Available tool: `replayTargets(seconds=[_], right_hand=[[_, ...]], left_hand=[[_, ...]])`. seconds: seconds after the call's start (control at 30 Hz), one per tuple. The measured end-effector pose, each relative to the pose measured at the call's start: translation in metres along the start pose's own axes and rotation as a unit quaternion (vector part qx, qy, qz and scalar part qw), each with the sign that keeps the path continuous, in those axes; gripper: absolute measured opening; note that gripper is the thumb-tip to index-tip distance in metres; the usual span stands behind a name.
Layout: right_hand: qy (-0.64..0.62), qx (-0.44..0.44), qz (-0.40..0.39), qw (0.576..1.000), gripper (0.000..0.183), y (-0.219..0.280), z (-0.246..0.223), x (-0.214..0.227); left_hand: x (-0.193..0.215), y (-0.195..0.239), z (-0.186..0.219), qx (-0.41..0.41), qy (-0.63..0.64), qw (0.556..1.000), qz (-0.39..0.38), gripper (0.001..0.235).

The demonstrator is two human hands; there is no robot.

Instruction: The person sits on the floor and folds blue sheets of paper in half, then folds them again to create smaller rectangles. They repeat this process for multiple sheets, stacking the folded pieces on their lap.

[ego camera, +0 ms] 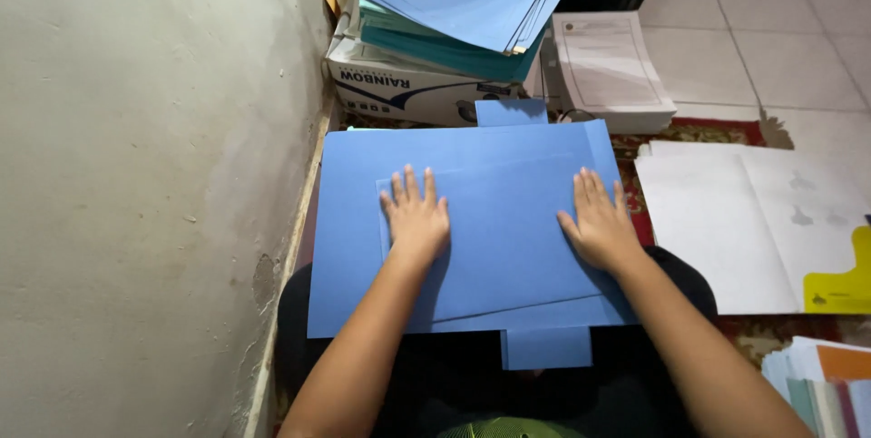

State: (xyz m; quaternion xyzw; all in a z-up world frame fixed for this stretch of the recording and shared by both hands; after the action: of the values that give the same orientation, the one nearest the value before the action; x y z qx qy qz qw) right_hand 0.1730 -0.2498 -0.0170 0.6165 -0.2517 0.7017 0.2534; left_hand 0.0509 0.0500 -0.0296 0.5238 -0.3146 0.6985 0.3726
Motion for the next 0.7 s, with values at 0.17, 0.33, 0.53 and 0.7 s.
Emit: replayTargets(seconds=[0.17, 0.33, 0.53, 0.7], right_hand=[[-0.091, 0.034, 0.020, 0.995, 0.077, -0.055, -0.056, 0.034], [-0.090, 0.112, 0.009, 0.990, 0.072, -0.081, -0.081, 0.015], [-0.109, -0.021, 0.017, 0.994, 0.074, -0.060, -0.036, 0.022], [-0.086, -0.073, 0.026, 0.993, 0.074, 0.007, -0.028, 0.028]], left_hand=[[0.006, -0.020, 0.062, -0.092, -0.012, 0.994, -0.054, 0.058], [0.002, -0.017, 0.064, -0.121, 0.016, 0.992, -0.017, 0.056], [0.015, -0.002, 0.008, -0.065, 0.017, 0.996, 0.062, 0.057], [0.030, 0.083, -0.011, -0.077, 0.017, 0.996, 0.052, 0.064]])
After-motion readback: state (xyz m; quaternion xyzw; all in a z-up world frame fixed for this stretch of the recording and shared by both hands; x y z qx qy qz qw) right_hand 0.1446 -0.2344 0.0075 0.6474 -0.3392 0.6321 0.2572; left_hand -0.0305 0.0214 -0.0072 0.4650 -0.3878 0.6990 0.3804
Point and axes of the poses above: each hand's wrist, its own y-axis away from the middle knuckle, its own x-axis out of the back of the hand, z = x × y, the point moved 3 cm from there along -y, towards the middle knuckle, and after that the axes turned 8 degrees about x, right-handed, at the moved point
